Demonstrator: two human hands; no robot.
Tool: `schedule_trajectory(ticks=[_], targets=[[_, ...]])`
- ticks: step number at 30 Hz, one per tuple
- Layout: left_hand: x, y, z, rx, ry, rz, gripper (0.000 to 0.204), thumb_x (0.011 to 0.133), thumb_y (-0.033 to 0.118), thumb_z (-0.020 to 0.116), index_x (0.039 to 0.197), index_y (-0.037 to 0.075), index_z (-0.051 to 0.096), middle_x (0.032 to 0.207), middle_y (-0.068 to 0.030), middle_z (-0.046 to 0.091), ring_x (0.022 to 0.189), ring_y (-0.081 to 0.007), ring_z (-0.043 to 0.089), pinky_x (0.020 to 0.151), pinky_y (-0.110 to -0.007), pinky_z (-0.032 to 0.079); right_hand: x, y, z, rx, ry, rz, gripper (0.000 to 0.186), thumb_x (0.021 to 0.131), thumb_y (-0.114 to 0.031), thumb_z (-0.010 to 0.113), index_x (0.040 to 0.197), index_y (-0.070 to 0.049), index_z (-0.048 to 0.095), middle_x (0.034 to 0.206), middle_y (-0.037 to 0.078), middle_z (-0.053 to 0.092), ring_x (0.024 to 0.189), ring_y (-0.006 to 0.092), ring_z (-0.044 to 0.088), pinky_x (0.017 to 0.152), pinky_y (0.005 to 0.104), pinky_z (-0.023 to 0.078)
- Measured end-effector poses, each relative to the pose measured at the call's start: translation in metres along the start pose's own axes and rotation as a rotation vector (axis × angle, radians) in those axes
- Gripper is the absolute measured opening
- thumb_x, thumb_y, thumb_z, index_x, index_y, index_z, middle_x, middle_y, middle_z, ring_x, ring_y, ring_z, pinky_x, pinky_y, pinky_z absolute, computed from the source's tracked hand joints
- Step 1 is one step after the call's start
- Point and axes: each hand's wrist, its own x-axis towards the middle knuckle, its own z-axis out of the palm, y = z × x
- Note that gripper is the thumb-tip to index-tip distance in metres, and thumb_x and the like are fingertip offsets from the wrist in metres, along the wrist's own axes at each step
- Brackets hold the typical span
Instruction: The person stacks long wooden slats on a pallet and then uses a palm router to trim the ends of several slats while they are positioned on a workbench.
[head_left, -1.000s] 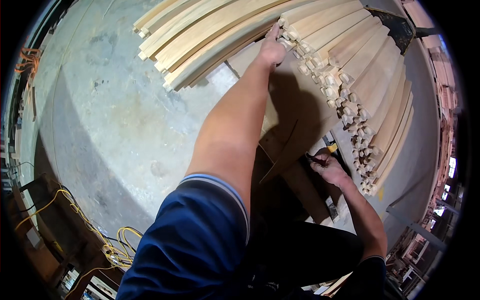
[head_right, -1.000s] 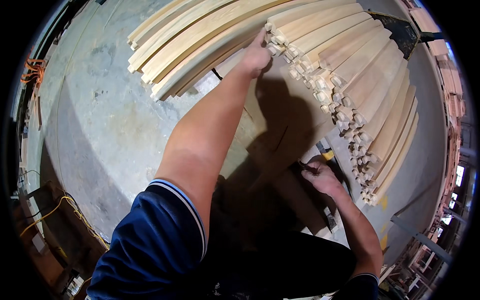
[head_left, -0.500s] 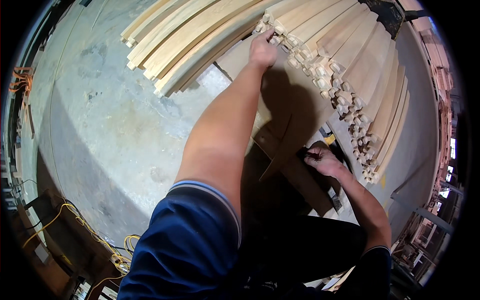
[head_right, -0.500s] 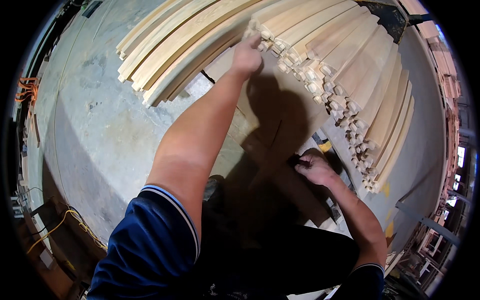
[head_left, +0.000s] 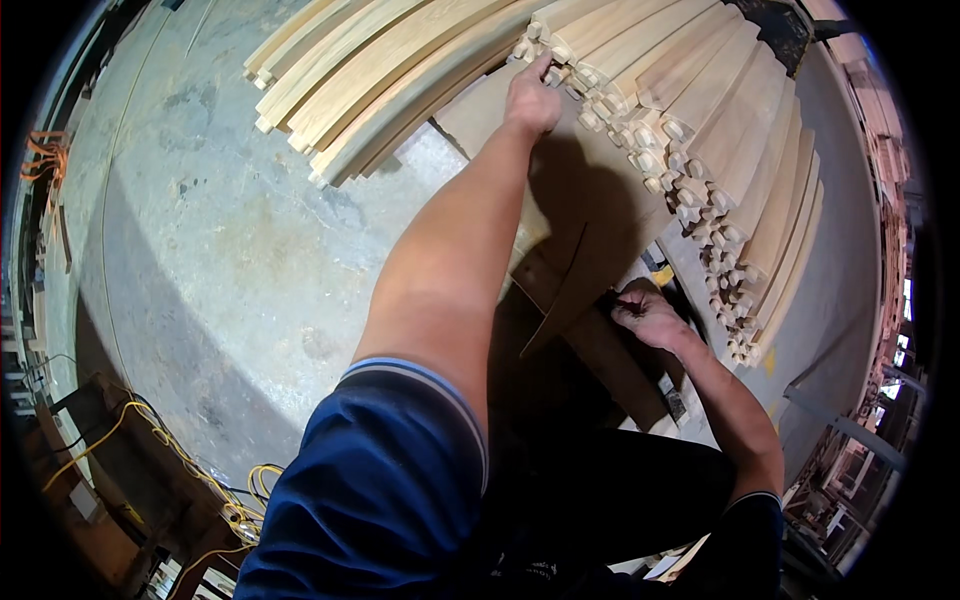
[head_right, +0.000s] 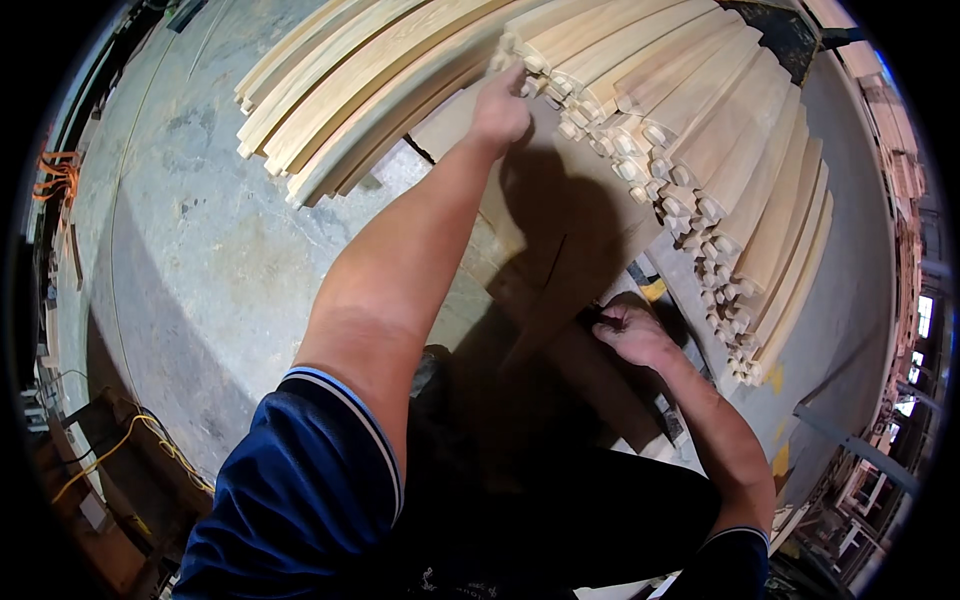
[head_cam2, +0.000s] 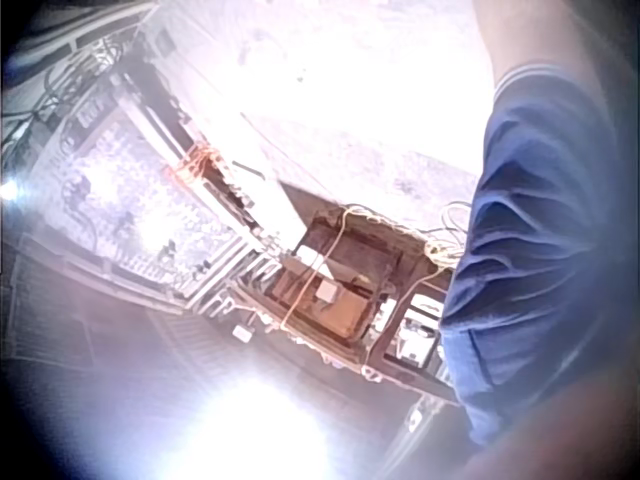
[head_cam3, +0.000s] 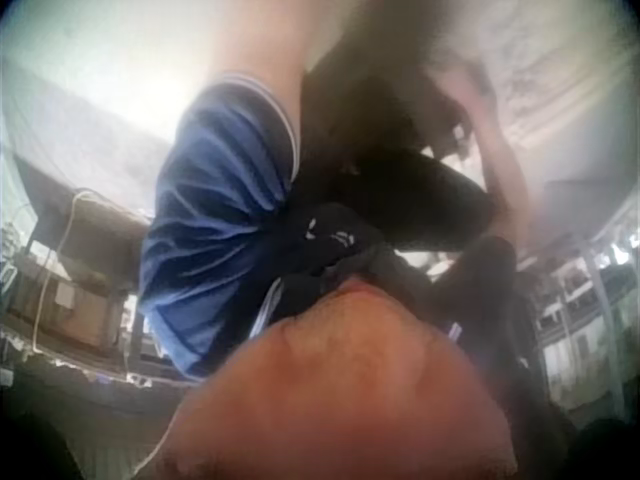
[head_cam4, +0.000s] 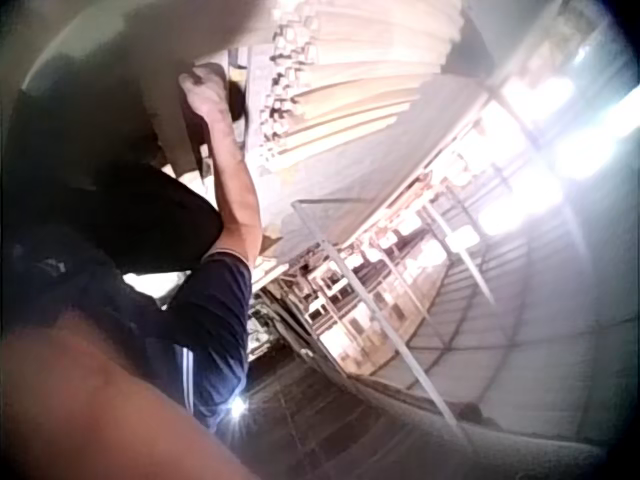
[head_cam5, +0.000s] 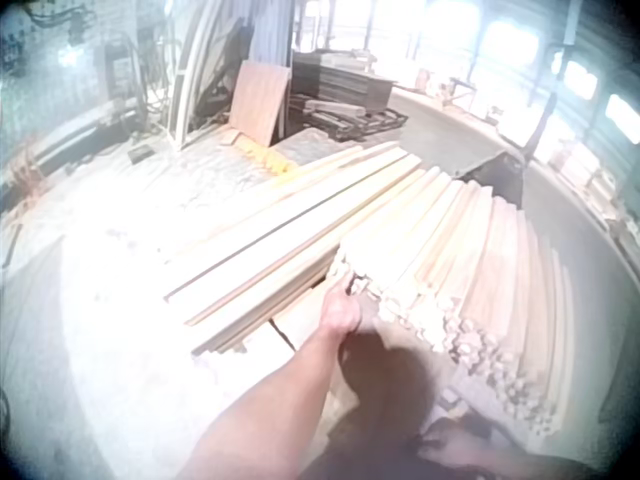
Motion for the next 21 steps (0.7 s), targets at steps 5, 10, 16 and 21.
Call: schedule_trajectory(ticks=[5,10,16,21], targets=[[0.0,0.002,0.002,-0.015,-0.022,-0.003,0.077,0.082,-0.011,0.048,0.156,0.012,0.05,0.15,-0.0222,0.057,0.142,-0.0318,0.053,0.117,-0.032,0.039,0.006,0.01,-0.001,-0.031,-0.048,-0.006,0.049,0.094,-0.034,0.073,0.126,0.002,0.069,0.12,0.019,0.074,0.112,0.0268,0.07,0.099,0.0353,0.053],[-0.004,0.008,0.001,-0.001,-0.028,-0.024,0.079,0.08,-0.012,0.047,0.157,0.011,0.048,0.151,-0.0238,0.056,0.143,-0.0325,0.052,0.118,-0.032,0.037,0.003,0.008,-0.001,-0.035,-0.018,-0.021,0.05,0.093,-0.035,0.072,0.127,0.002,0.069,0.121,0.02,0.073,0.114,0.029,0.069,0.101,0.0366,0.052],[-0.008,0.017,0.002,-0.018,-0.081,-0.053,0.08,0.078,-0.019,0.038,0.157,-0.005,0.039,0.158,-0.0249,0.048,0.148,-0.0314,0.045,0.121,-0.032,0.031,-0.006,-0.008,-0.007,-0.089,-0.028,-0.017,0.053,0.093,-0.037,0.072,0.128,0.002,0.068,0.122,0.021,0.072,0.115,0.0306,0.069,0.101,0.0369,0.052],[-0.005,0.013,-0.003,-0.039,-0.05,-0.018,0.079,0.079,-0.018,0.04,0.156,-0.004,0.041,0.157,-0.0239,0.048,0.146,-0.0307,0.047,0.119,-0.032,0.034,-0.004,-0.014,-0.007,-0.127,-0.024,-0.046,0.053,0.093,-0.038,0.071,0.128,0.002,0.068,0.121,0.022,0.072,0.115,0.0315,0.069,0.101,0.0372,0.052]])
